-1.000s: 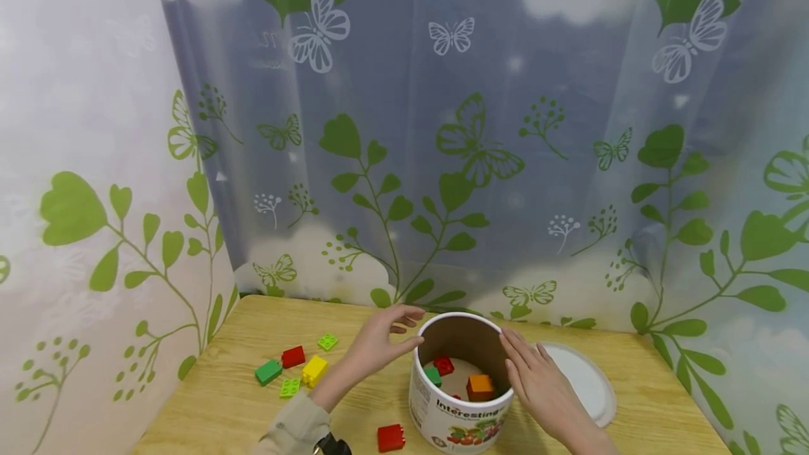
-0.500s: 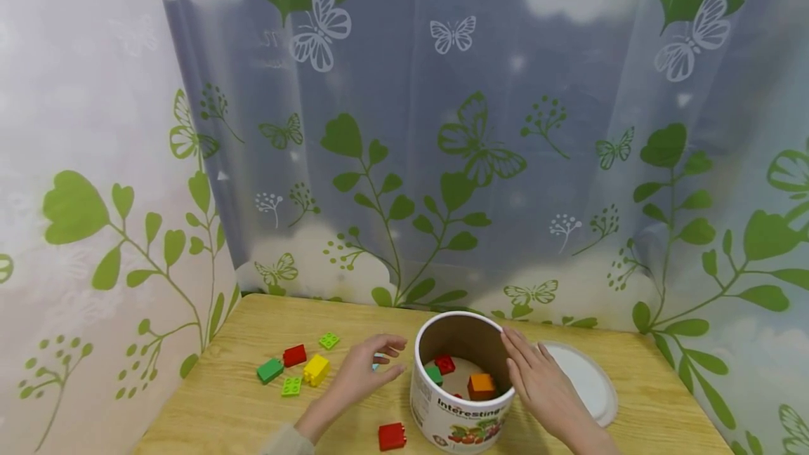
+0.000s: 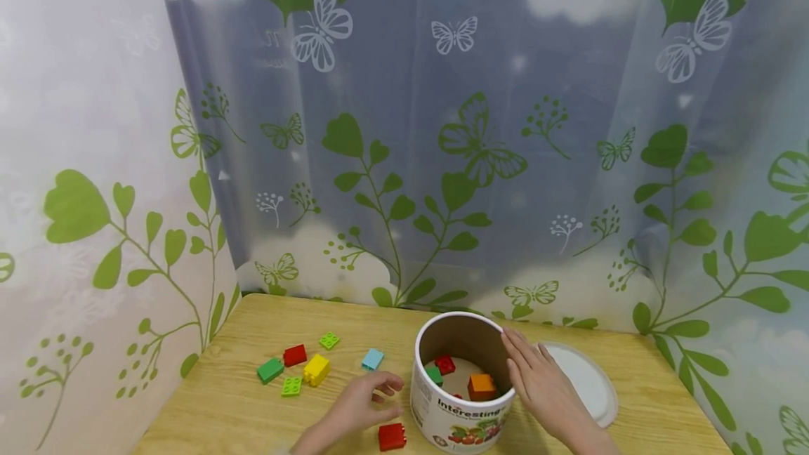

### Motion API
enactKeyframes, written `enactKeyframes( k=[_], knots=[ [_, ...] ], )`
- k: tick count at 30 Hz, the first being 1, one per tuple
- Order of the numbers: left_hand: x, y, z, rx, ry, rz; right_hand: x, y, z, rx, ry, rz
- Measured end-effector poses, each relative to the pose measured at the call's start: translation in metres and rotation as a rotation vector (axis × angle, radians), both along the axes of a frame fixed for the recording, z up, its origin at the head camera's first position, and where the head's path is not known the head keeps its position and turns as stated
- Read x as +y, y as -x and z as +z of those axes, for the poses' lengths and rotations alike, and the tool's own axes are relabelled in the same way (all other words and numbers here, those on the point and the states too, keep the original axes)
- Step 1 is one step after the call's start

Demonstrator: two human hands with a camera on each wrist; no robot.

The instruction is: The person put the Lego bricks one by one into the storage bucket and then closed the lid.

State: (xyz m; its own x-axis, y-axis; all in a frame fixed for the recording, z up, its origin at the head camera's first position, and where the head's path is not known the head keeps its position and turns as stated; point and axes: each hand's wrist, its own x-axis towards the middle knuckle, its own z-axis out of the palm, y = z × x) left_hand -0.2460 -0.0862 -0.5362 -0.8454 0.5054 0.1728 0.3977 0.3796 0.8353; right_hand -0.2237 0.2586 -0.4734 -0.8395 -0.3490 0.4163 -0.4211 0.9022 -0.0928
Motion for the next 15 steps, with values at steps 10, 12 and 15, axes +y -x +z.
enactKeyframes(
  k=[10, 12, 15],
  knots=[
    [-0.002, -0.0083, -0.0094, -0.192, 0.086, -0.054, -0.0001, -0.0027, 0.0031, -0.008, 0.0, -0.001],
    [-0.0021, -0.0096, -0.0102, -0.212, 0.106, -0.061, -0.0001, -0.0027, 0.0031, -0.01, 0.0, -0.001],
    [-0.0025, -0.0107, -0.0115, -0.213, 0.144, -0.07, -0.0002, -0.002, 0.0023, -0.013, -0.005, -0.002]
  ],
)
